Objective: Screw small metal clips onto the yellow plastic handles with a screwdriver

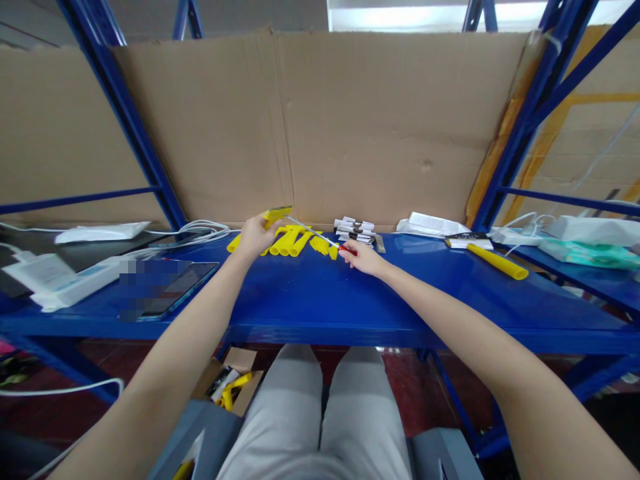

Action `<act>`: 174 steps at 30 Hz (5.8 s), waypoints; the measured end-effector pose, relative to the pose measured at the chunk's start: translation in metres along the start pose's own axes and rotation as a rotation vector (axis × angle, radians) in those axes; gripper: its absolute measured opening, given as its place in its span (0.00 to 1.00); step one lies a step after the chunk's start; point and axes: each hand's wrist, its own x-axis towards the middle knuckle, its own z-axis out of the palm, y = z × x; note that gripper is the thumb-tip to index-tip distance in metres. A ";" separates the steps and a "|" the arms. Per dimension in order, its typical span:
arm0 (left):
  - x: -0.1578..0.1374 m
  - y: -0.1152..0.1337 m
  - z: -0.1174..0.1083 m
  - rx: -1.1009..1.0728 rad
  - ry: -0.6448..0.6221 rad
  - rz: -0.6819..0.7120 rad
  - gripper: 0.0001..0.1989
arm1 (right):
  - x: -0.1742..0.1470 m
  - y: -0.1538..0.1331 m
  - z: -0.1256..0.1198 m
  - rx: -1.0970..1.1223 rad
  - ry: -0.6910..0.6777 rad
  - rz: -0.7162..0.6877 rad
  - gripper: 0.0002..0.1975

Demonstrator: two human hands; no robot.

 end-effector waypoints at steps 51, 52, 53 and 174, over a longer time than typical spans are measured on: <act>-0.001 0.000 0.010 -0.079 0.041 0.065 0.18 | -0.013 0.000 0.001 -0.067 0.110 -0.080 0.15; -0.001 0.000 0.009 -0.075 0.045 0.068 0.18 | -0.013 0.000 0.001 -0.087 0.139 -0.085 0.14; -0.001 0.000 0.009 -0.072 0.047 0.074 0.18 | -0.013 0.001 0.002 -0.108 0.179 -0.090 0.12; -0.003 0.006 0.004 0.003 -0.044 0.001 0.18 | -0.013 0.004 0.006 -0.008 0.250 -0.073 0.16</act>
